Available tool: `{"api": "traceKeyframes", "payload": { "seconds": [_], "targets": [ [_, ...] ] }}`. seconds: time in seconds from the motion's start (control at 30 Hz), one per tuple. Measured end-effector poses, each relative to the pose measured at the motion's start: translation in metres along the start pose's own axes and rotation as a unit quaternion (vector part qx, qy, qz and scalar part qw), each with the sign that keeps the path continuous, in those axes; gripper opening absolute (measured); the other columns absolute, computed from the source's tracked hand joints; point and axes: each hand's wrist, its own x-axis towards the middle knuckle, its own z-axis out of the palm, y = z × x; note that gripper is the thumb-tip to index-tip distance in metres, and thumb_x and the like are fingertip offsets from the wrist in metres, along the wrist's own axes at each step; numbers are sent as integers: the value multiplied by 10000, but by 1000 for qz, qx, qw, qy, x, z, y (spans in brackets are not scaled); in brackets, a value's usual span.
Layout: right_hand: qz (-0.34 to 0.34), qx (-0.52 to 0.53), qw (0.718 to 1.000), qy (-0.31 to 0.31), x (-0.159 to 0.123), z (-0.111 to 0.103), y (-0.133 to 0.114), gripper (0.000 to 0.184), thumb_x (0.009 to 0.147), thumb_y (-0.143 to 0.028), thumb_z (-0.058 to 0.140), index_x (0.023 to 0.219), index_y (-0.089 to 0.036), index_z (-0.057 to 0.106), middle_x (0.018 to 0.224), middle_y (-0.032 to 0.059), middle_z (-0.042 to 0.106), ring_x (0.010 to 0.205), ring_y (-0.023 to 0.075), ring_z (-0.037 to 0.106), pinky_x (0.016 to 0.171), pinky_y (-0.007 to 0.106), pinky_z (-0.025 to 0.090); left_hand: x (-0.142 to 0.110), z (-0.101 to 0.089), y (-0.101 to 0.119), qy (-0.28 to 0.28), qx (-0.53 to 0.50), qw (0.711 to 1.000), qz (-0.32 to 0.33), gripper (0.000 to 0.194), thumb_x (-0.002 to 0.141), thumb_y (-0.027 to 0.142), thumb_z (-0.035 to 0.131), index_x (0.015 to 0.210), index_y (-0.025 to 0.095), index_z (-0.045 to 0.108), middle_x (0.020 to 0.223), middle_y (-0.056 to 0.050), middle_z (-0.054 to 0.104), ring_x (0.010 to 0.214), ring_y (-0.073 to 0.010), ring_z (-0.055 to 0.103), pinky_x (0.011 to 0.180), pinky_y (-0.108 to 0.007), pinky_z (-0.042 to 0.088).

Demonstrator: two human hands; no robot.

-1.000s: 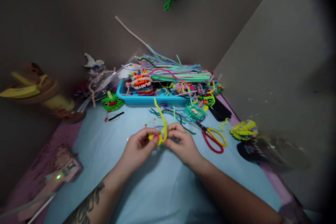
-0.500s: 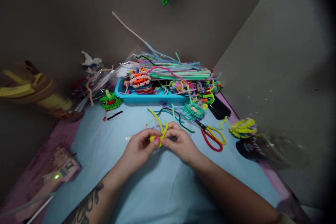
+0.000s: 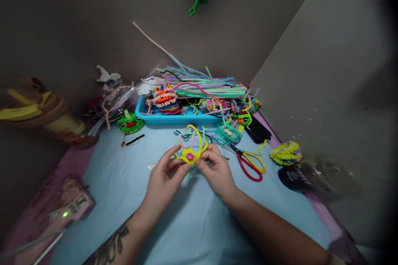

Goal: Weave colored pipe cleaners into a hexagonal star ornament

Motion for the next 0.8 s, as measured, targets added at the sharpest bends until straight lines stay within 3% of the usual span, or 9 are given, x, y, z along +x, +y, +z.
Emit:
{"api": "traceKeyframes", "payload": {
  "seconds": [0.13,0.33,0.5,0.67,0.8],
  "targets": [
    [-13,-22,999,-27,-3,2,-4,125,771,-261,674,675,-207,614,838,14,529,812,164,547,758,300,457,2,1,0,36,-67,996,-38,489,658,379,775,1063,150,626,770,-41,736,738,-169,677,711,-276,512],
    [-60,-83,993,57,-2,-6,-7,115,731,-248,702,837,-236,660,914,35,531,889,199,534,810,352,454,7,-4,-4,44,-49,997,-39,392,673,367,776,978,144,675,803,-57,753,729,-161,684,691,-252,522],
    [-9,-54,998,-12,0,-5,-5,33,741,-261,689,754,-231,690,1045,58,527,1042,228,526,940,392,398,5,-3,-5,16,-17,999,-31,317,697,330,755,953,150,706,831,-57,763,723,-154,680,671,-235,521],
    [35,-7,999,-18,3,-4,-5,125,720,-257,700,633,-205,627,1029,44,511,1055,211,520,946,343,390,4,-2,-4,-4,12,999,-34,304,713,317,730,950,127,716,812,-63,765,692,-151,671,653,-237,509],
    [64,-6,996,-62,6,-6,-4,179,737,-300,674,609,-198,601,1019,49,507,1054,225,513,956,363,366,6,-4,-4,-36,-16,998,-57,372,711,317,721,1017,106,698,850,-82,766,736,-161,678,716,-261,512]
  ]
}}
